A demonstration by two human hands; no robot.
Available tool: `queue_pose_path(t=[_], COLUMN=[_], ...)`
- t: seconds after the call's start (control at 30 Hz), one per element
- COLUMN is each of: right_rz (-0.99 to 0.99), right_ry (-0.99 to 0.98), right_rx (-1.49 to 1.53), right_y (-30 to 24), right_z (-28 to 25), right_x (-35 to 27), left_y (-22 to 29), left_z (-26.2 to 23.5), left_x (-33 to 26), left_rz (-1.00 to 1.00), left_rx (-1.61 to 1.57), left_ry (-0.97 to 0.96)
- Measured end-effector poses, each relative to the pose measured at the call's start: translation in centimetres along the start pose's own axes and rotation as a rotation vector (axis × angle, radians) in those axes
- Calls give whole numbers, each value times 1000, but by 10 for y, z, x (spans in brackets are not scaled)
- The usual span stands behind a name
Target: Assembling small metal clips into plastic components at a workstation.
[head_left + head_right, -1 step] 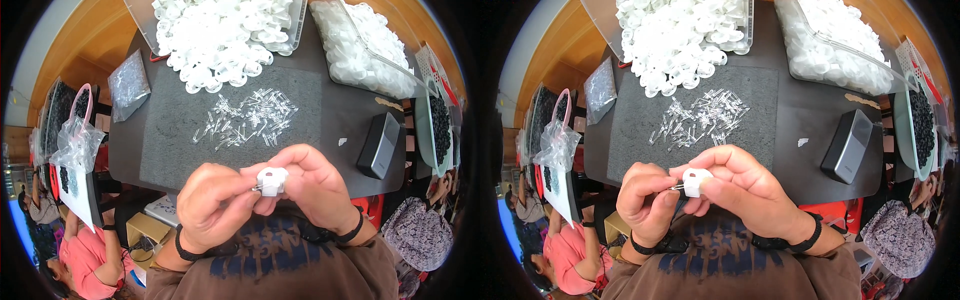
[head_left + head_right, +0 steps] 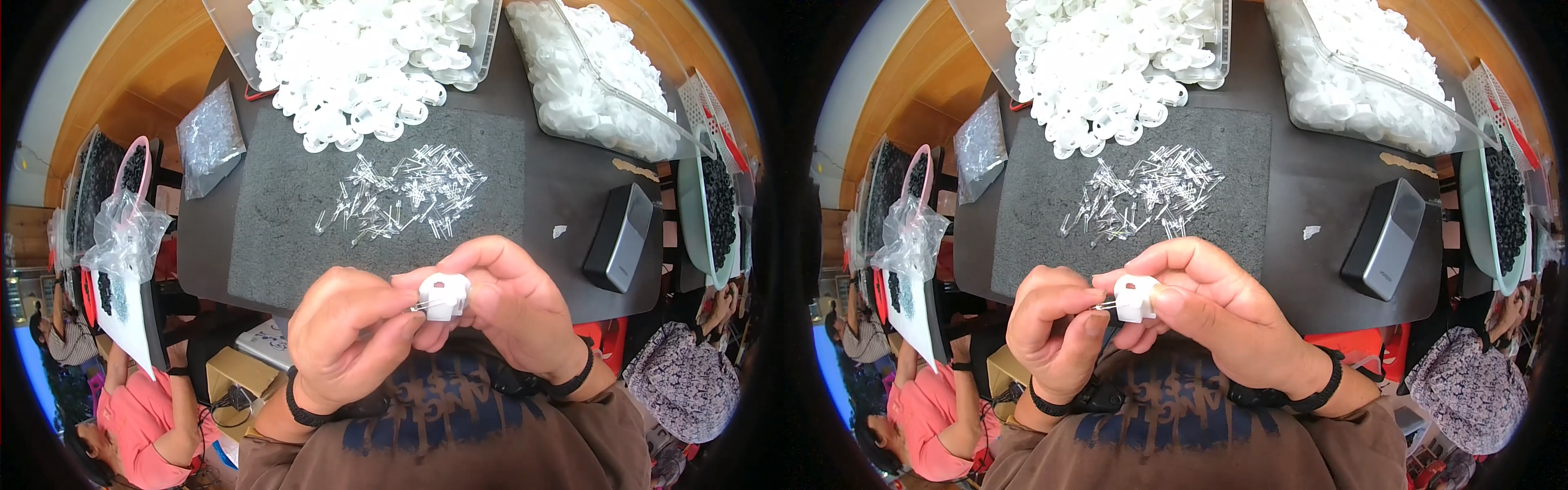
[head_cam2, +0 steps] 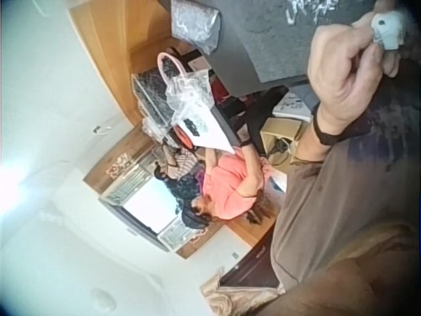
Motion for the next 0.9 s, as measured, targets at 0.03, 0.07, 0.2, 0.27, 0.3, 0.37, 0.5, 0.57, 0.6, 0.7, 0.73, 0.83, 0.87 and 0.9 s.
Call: queue_pose_path(t=[0.03, 0.07, 0.2, 0.27, 0.3, 0.37, 0.5, 0.57, 0.6, 0.7, 0.73, 0.83, 0.87, 0.9], right_rz=[5, 9, -15, -48, -50, -88, -110, -125, -126, -184, -213, -263, -283, -284], right_ry=[-22, -45, -54, -45, -45, -44, -54, -55, -54, -42, -49, -34, -10, -10], right_rx=[30, 60, 11, -59, -59, -60, -50, -64, -63, -121, -134, -153, -160, -159], right_y=[0, 0, 0, -3, -3, -4, -4, -4, -4, -3, -4, -4, -4, -3], right_z=[0, 0, 1, 3, 3, 3, 2, 3, 3, 3, 3, 6, 6, 6], right_x=[-1, -1, -1, -2, -2, -3, -4, -4, -4, -3, -4, -5, -5, -5], left_y=[0, 1, 7, 9, 10, 12, 12, 12, 12, 10, 11, 8, 7, 7], left_z=[0, 0, 1, 1, 1, 1, 1, 1, 1, 1, 1, 2, 1, 1], left_x=[0, 1, 2, 2, 3, 3, 4, 3, 3, 3, 2, 0, -2, -2], left_rz=[1, 34, 127, 148, 168, 173, 177, 174, 171, 157, 158, 100, 93, 87], left_rx=[0, 24, 68, 85, 101, 100, 93, 97, 96, 94, 94, 63, 56, 48], left_ry=[0, -24, -68, -65, -63, -59, -64, -62, -61, -61, -62, -39, -28, -18])
Point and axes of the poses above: each hand's wrist, its own x-axis towards the middle knuckle, its own z-axis out of the palm, y = z × x, the point moved 6 cm from there along x, towards the middle knuckle, and after that the axes turned 12 degrees about z, right-handed, at the moved point
